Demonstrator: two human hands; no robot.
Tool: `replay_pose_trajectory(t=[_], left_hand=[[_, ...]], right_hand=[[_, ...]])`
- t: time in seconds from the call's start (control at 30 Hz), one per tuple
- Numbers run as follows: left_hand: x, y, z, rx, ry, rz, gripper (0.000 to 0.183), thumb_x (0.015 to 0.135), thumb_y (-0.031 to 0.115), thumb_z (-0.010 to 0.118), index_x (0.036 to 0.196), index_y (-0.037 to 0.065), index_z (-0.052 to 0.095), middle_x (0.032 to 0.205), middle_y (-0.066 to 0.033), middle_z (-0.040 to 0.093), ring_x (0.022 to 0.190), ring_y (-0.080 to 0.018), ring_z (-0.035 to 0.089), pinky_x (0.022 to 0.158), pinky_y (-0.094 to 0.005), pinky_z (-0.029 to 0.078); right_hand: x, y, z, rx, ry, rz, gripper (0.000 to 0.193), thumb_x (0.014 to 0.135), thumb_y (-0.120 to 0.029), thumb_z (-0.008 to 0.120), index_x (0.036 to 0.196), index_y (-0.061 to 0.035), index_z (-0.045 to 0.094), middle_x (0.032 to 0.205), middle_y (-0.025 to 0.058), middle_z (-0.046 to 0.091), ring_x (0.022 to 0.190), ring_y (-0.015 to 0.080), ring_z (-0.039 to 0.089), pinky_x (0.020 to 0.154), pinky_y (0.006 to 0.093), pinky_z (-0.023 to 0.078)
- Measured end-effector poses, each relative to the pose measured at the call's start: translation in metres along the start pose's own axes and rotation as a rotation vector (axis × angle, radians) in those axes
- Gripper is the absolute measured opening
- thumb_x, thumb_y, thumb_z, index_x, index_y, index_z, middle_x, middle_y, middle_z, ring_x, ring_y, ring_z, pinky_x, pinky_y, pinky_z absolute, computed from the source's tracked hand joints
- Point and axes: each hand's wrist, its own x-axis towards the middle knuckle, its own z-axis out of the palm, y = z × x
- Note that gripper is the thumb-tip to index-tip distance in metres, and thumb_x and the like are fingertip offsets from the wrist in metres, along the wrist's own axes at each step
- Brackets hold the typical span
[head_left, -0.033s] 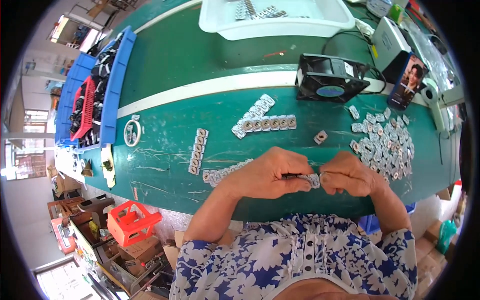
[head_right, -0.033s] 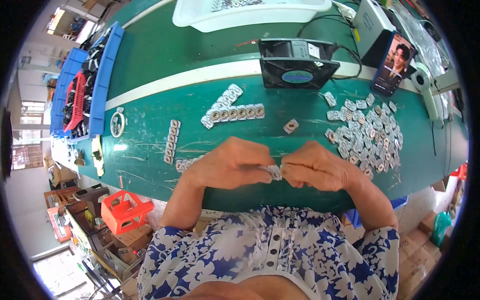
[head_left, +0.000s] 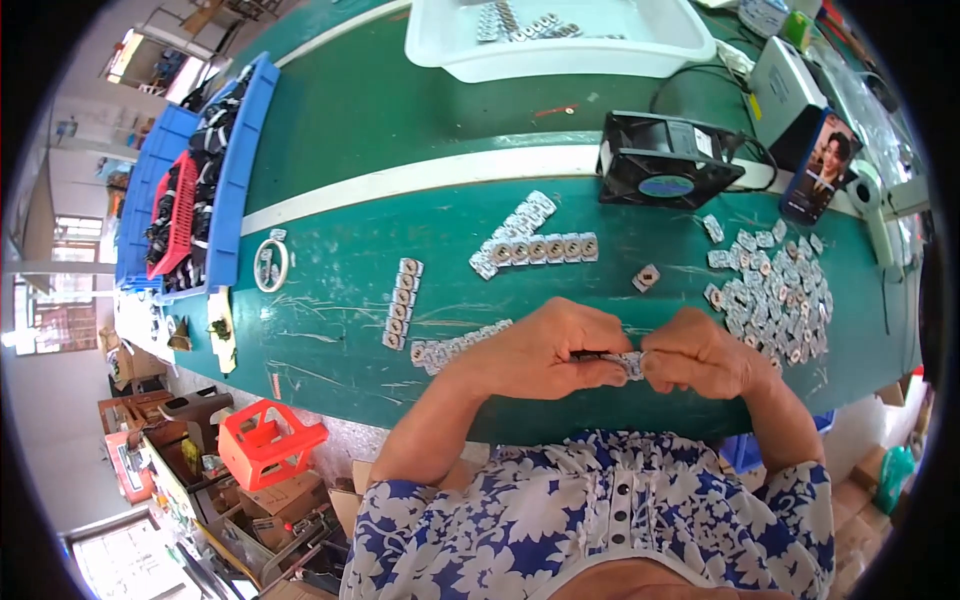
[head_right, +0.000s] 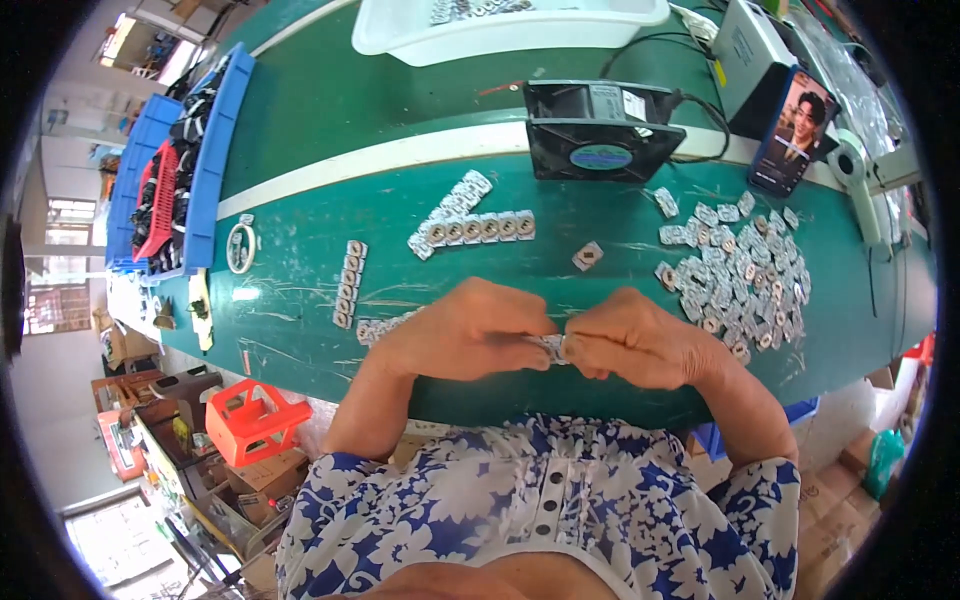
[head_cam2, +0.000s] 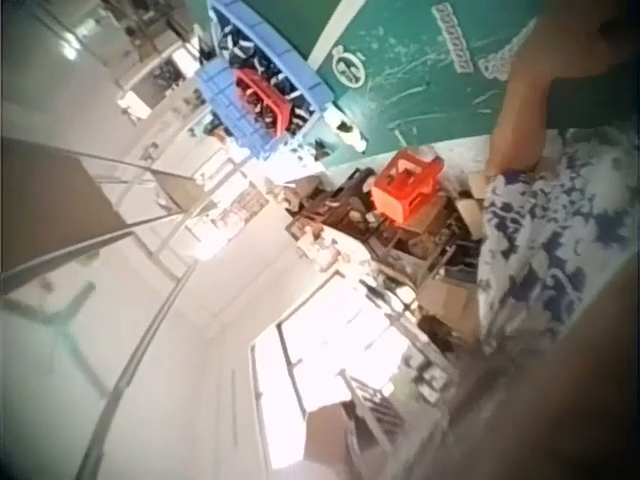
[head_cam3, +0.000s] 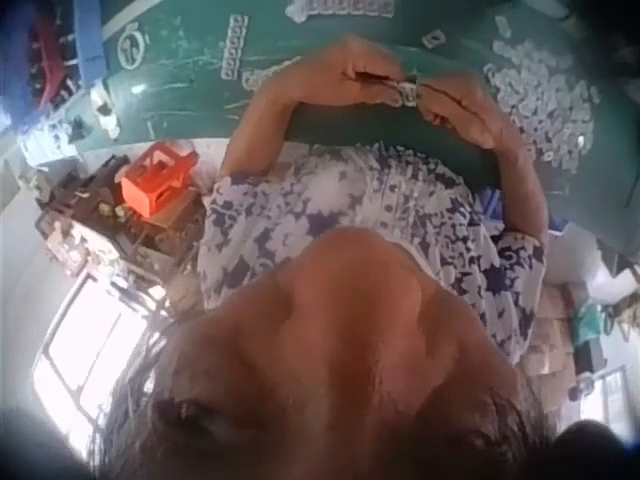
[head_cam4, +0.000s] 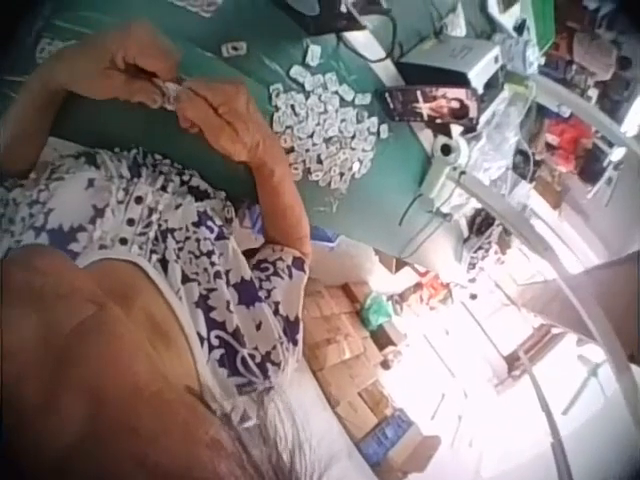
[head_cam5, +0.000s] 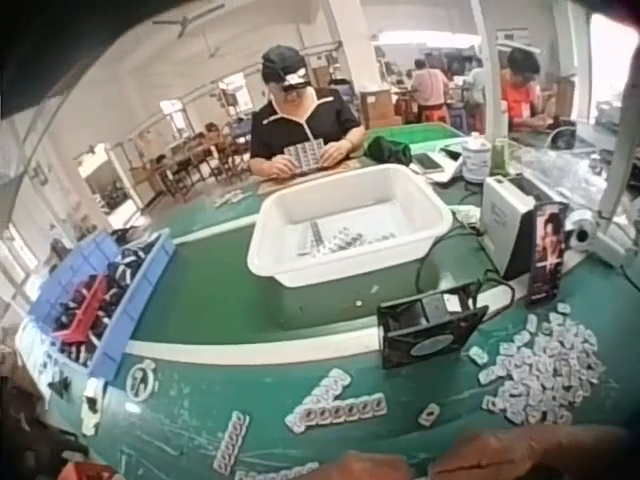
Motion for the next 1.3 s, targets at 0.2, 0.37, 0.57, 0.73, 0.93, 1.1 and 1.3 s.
replay_pose_trajectory(t=[0.2,0.37,0.57,0.73,0.93,1.1,1.3], left_hand=[[0.004,-0.001,0.002,-0.073,0.009,-0.037,0.014,0.087,0.009,0.073,0.094,-0.002,0.067,0.073,-0.0102,0.055,0.065,-0.0223,0.054,0.06,-0.0348,0.043],[0.008,0.004,-0.001,-0.053,-0.008,0.011,0.014,0.088,0.01,0.073,0.094,-0.001,0.067,0.074,-0.009,0.056,0.066,-0.0188,0.054,0.06,-0.0336,0.043],[0.012,0.015,-0.005,-0.084,-0.081,-0.062,0.014,0.087,0.009,0.073,0.091,-0.002,0.066,0.072,-0.0081,0.057,0.065,-0.0151,0.053,0.059,-0.0328,0.043],[0.012,0.01,-0.004,-0.047,-0.038,0.036,0.012,0.087,0.006,0.072,0.088,-0.004,0.065,0.07,-0.0062,0.057,0.062,-0.0121,0.052,0.056,-0.0314,0.042],[0.015,0.019,-0.011,-0.131,-0.084,-0.121,0.015,0.09,0.014,0.07,0.089,-0.001,0.067,0.072,-0.0047,0.062,0.06,-0.0118,0.057,0.054,-0.0285,0.044],[0.003,0.005,-0.007,-0.245,-0.069,-0.009,0.015,0.085,0.012,0.07,0.081,-0.002,0.068,0.068,-0.0044,0.064,0.056,-0.0119,0.061,0.048,-0.0271,0.049],[-0.002,-0.023,-0.014,-0.236,0.049,-0.059,0.015,0.088,0.015,0.071,0.084,0.001,0.069,0.068,-0.0034,0.065,0.058,-0.0106,0.062,0.049,-0.0259,0.049]], right_hand=[[-0.005,-0.002,-0.003,0.069,0.042,0.014,0.038,0.103,-0.019,0.049,0.071,-0.0012,0.056,0.06,0.0054,0.058,0.051,0.0165,0.058,0.048,0.0315,0.044],[-0.004,-0.004,-0.007,-0.01,0.099,-0.061,0.039,0.105,-0.02,0.049,0.071,-0.0009,0.056,0.059,0.0057,0.057,0.051,0.0167,0.058,0.048,0.0318,0.045],[-0.007,-0.01,-0.014,-0.098,0.016,-0.099,0.038,0.106,-0.021,0.049,0.074,-0.0003,0.056,0.061,0.0063,0.058,0.053,0.0177,0.06,0.049,0.032,0.046],[-0.005,-0.02,-0.011,-0.056,-0.039,-0.013,0.037,0.105,-0.02,0.05,0.075,-0.0001,0.057,0.063,0.0077,0.06,0.056,0.0183,0.061,0.051,0.032,0.047],[-0.013,-0.018,-0.008,-0.107,0.091,0.086,0.038,0.103,-0.022,0.05,0.073,-0.0001,0.059,0.06,0.0061,0.059,0.05,0.0152,0.057,0.047,0.0286,0.044],[-0.004,-0.011,0.0,-0.047,0.091,0.127,0.036,0.102,-0.02,0.052,0.074,0.0011,0.059,0.06,0.0055,0.059,0.05,0.0145,0.057,0.047,0.0278,0.044],[0.015,-0.019,0.011,-0.337,0.202,0.181,0.033,0.1,-0.018,0.053,0.075,0.0019,0.058,0.062,0.0067,0.06,0.051,0.0153,0.058,0.048,0.0268,0.044]])
